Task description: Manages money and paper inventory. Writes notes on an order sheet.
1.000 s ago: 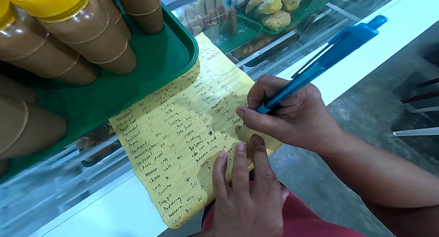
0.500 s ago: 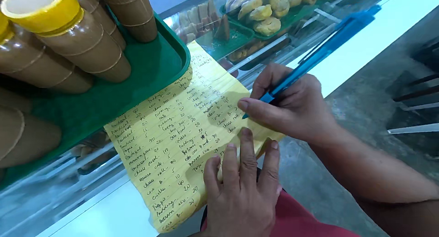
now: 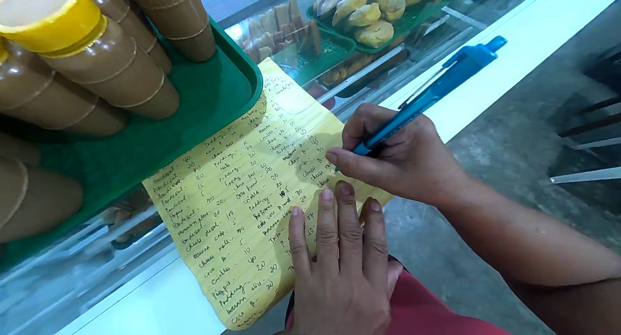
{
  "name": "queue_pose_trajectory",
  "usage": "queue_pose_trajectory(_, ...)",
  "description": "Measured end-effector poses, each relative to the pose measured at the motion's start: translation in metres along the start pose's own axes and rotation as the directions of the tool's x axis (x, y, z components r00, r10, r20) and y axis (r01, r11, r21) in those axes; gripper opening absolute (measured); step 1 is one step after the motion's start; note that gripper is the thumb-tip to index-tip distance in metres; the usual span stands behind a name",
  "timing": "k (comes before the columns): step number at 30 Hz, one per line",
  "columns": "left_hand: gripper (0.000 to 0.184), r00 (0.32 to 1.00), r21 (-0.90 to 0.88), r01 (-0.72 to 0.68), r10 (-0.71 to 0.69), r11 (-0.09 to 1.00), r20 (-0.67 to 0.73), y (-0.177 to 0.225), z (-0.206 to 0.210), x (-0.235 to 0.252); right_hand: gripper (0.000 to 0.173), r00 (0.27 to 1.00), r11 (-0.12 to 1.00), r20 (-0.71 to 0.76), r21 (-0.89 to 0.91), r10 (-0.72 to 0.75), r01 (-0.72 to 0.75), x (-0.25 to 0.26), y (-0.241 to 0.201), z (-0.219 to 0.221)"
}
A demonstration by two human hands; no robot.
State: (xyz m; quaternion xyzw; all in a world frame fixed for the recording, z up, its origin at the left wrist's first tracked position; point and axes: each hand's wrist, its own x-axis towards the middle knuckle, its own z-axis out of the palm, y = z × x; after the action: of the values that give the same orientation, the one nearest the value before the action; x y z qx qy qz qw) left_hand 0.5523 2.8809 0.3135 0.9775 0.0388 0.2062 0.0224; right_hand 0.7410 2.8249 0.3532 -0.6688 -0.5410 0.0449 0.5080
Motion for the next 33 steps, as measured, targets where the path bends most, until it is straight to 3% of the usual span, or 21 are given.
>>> queue_pose_trajectory(33, 0.067, 1.000, 0.004, 0.000, 0.000, 1.000, 0.011, -0.0022, -0.0014, -0.0003, 0.012, 0.999, 0.999, -0.008, -0.009, -0.036, 0.036, 0.0023, 0.0001, 0.0002)
